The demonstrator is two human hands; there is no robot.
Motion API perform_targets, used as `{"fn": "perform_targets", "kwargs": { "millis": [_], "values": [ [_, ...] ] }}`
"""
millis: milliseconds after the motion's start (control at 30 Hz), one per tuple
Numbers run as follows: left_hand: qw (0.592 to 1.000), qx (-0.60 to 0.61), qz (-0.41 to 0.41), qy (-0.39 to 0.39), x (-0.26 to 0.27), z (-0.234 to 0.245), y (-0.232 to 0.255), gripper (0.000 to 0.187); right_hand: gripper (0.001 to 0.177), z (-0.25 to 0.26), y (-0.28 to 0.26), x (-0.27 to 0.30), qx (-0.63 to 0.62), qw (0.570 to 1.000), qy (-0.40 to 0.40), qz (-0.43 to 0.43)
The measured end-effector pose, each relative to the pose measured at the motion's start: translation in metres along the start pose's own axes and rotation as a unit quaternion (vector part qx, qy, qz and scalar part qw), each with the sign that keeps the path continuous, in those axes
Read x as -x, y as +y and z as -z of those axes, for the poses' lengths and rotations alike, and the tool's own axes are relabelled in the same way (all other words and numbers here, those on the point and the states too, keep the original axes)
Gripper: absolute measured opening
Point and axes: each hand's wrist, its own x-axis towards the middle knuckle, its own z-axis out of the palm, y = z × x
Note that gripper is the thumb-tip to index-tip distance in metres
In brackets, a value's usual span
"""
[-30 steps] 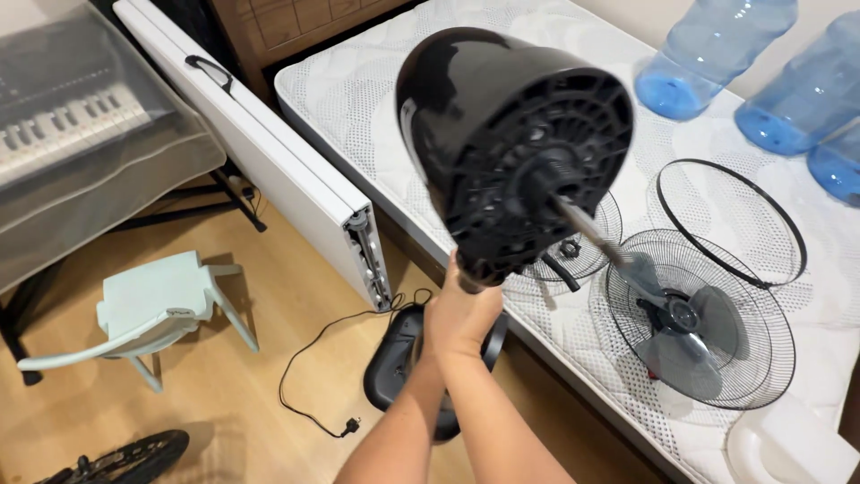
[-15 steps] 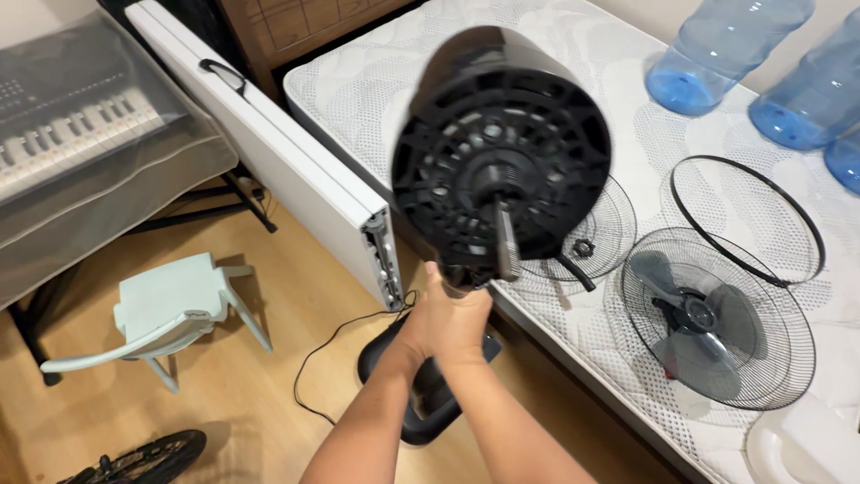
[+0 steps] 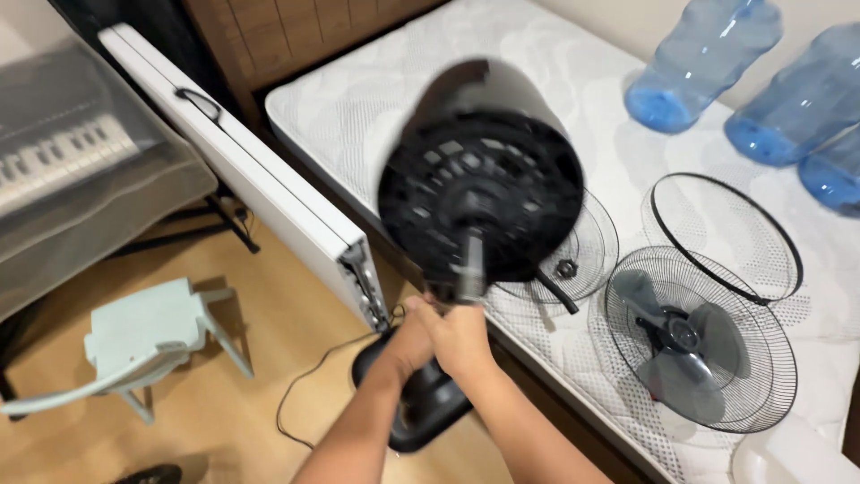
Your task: The person disassembles a standing electric fan by removing the front grille, fan blade, and rear motor housing, then reassembles the components in reverse order. They use a screwdriver to loosen and tighten fasteners on the base and neck, and place removed parts on a nearby mattress.
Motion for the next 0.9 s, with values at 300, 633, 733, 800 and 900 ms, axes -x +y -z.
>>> {"fn": "perform_targets", "kwargs": {
  "millis": [300, 633, 733, 800, 900],
  "values": [
    [0.979, -0.041, 0.119, 0.158, 0.003, -0.010, -0.013, 0.025, 0.065, 0.207, 0.212, -0.094, 0.358, 0.925, 0.129, 0.024],
    [0.978, 0.003, 0.124, 0.166, 0.011, -0.013, 0.006, 0.029, 0.054, 0.246, 0.346, -0.116, 0.383, 0.895, 0.054, -0.222],
    [0.982, -0.021, 0.110, 0.155, 0.011, -0.012, 0.006, 0.029, 0.037, 0.237, 0.316, -0.115, 0.412, 0.894, 0.094, -0.145],
    [0.975, -0.015, 0.149, 0.163, 0.018, -0.013, 0.005, 0.030, 0.031, 0.242, 0.283, -0.103, 0.405, 0.898, 0.120, -0.127],
    [0.968, -0.022, 0.161, 0.191, 0.008, -0.019, 0.008, 0.028, 0.030, 0.251, 0.215, -0.079, 0.372, 0.914, 0.152, -0.056]
  ]
}}
